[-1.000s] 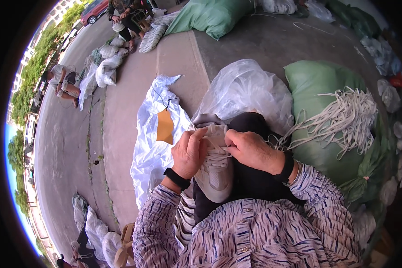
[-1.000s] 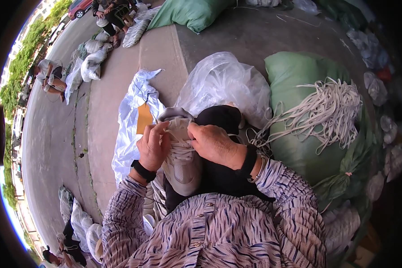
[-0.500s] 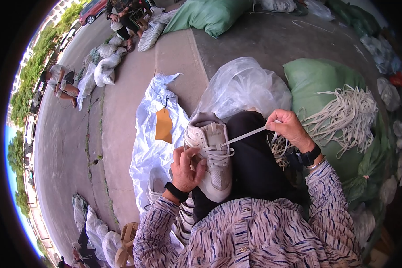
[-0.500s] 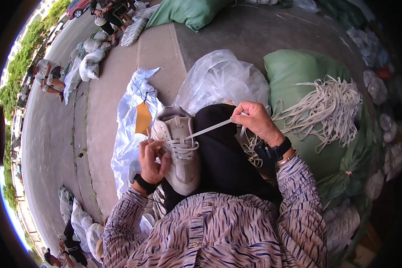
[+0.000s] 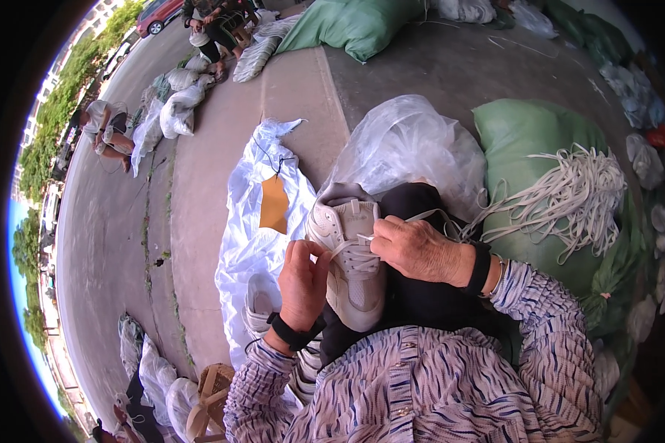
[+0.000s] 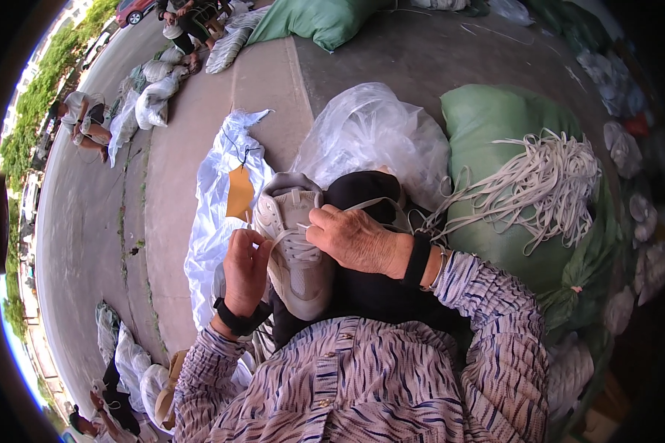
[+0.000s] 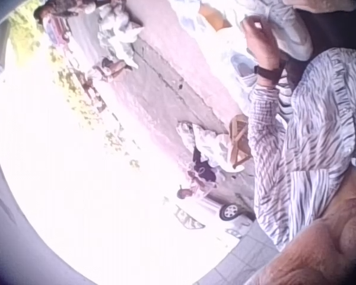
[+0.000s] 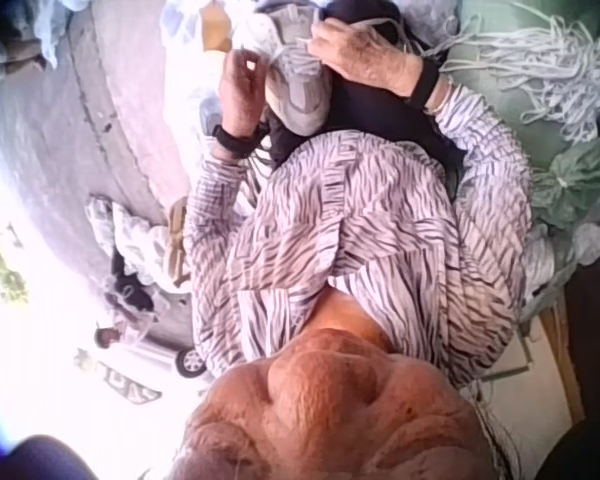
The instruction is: Lacing a white sneaker.
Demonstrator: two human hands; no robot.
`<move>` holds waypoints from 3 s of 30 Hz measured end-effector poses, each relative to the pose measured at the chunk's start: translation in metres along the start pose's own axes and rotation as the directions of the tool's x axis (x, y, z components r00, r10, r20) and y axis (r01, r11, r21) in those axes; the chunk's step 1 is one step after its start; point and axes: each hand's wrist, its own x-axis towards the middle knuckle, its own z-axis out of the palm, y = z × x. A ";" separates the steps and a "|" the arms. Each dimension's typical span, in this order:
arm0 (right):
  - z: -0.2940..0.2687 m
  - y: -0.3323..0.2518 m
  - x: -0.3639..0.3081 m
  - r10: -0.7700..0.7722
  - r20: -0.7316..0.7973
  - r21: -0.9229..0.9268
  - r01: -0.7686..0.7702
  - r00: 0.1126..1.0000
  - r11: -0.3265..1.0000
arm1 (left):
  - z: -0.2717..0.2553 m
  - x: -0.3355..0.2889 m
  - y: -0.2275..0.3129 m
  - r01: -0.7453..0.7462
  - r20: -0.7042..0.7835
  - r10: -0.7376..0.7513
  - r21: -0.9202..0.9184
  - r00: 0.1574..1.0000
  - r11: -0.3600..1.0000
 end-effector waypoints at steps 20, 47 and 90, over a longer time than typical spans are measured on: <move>0.005 -0.005 -0.012 0.503 0.201 0.661 -0.496 0.840 0.563 | -0.025 0.040 0.017 0.598 0.571 -0.187 -0.725 0.800 0.341; -0.016 0.037 -0.035 0.595 -0.212 0.401 -0.486 0.775 0.776 | -0.039 0.010 -0.011 0.096 0.020 -0.094 -0.230 0.995 0.968; 0.008 0.014 -0.002 0.326 0.047 0.333 -0.323 0.944 0.886 | -0.011 0.025 0.012 0.143 0.124 -0.130 -0.104 0.984 0.984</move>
